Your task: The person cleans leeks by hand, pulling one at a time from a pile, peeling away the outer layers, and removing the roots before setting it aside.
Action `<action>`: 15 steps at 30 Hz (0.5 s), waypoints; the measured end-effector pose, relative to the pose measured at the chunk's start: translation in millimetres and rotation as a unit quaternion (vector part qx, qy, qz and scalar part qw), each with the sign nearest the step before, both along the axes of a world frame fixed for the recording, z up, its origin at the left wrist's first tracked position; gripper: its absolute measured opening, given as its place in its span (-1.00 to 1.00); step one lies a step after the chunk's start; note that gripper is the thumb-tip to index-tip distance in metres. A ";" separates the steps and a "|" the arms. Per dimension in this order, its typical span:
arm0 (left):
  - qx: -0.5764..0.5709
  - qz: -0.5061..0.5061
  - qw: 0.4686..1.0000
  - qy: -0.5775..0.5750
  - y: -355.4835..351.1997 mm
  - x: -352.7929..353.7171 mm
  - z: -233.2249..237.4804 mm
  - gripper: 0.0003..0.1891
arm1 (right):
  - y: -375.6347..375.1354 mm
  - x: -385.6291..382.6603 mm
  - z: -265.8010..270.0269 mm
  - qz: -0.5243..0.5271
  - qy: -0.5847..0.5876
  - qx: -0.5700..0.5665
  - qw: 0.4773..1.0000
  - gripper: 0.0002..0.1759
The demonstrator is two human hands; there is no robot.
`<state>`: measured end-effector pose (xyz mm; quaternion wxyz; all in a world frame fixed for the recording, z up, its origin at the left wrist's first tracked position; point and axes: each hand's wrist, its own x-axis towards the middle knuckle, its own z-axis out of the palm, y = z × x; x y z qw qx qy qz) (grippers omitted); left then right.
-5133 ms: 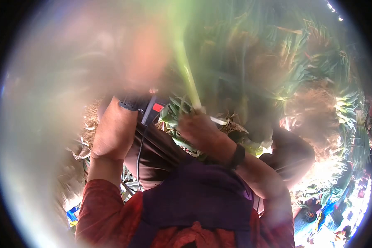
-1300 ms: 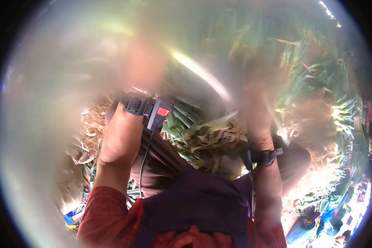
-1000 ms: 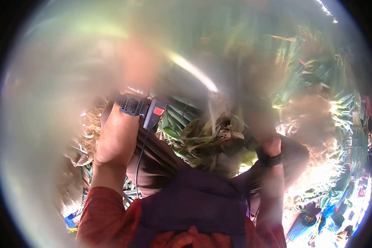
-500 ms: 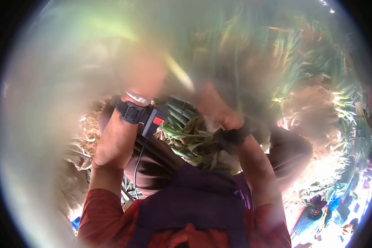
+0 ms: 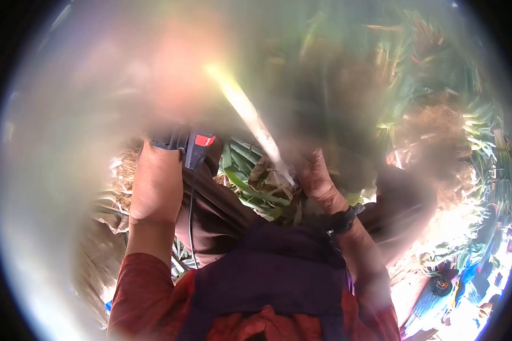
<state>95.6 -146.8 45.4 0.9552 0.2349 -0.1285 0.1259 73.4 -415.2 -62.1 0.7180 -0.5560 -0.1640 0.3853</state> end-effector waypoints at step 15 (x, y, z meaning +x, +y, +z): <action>-0.025 0.077 0.993 -0.083 21.6 -15.0 31.1 -0.56 | -27.4 73.8 -149.7 0.084 -0.498 -0.107 0.857 -0.57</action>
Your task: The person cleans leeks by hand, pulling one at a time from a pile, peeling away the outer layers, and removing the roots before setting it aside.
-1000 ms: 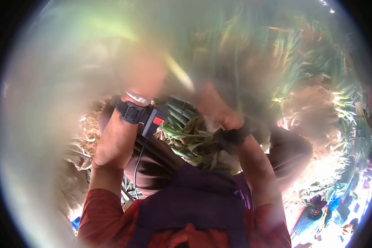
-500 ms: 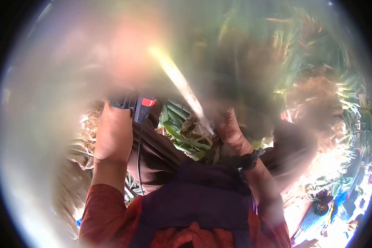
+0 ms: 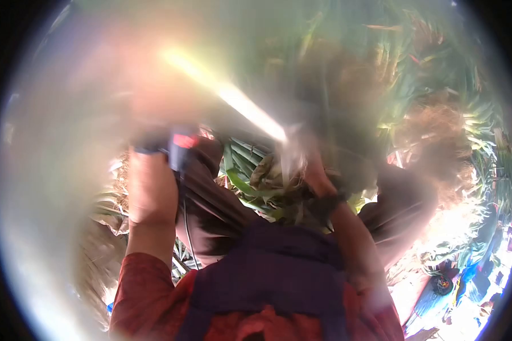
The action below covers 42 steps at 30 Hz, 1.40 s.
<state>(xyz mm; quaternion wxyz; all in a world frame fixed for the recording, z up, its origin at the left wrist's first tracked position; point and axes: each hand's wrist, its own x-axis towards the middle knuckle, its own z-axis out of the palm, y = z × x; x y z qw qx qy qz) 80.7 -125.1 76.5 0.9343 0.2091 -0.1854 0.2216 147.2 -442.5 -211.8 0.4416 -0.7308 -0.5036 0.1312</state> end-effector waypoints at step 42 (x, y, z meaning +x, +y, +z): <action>0.133 0.243 0.914 0.297 2.4 14.9 -31.5 -0.52 | 50.5 -53.0 188.1 0.043 -0.243 -0.058 0.967 -0.72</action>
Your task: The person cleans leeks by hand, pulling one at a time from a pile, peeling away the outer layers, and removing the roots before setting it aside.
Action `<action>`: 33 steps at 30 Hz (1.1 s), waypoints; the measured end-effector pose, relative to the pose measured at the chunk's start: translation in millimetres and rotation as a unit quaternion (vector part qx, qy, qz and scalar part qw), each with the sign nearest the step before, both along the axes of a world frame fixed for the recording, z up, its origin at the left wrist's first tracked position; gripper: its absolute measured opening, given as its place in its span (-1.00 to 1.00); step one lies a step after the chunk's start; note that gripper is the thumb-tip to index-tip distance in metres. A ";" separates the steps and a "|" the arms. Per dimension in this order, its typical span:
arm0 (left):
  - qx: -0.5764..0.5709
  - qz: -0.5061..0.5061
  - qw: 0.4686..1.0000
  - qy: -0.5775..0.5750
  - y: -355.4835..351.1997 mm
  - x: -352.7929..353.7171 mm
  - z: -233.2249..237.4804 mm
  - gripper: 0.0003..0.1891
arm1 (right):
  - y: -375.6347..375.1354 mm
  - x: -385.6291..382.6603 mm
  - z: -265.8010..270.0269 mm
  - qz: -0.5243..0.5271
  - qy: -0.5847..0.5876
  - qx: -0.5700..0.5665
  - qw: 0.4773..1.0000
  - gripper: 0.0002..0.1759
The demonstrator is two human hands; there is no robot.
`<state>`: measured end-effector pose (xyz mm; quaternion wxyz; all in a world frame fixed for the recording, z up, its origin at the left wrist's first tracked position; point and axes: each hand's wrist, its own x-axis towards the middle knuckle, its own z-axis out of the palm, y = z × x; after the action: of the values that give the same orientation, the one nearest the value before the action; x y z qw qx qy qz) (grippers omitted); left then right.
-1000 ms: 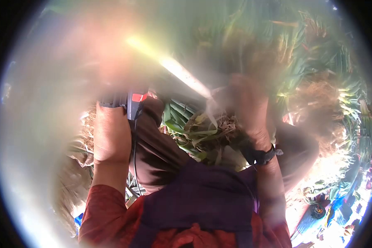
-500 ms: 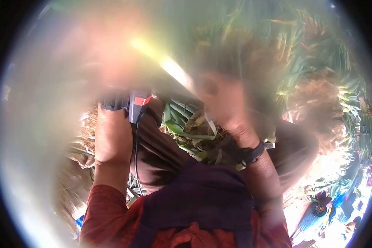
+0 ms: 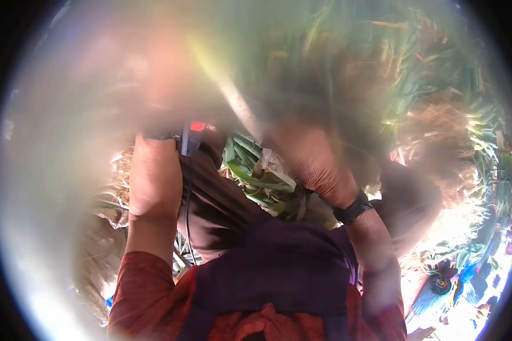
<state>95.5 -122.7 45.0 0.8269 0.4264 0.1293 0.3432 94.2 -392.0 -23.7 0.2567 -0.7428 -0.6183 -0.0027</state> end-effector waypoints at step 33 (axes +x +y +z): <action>-0.217 -0.279 0.846 -0.398 46.3 -20.7 0.9 -0.62 | 11.3 -28.3 -18.8 0.140 0.841 0.060 0.519 -0.08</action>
<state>74.8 -76.4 45.9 0.9396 0.0813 -0.2646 0.2014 65.9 -380.7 -42.5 0.6981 -0.2859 -0.2082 0.6225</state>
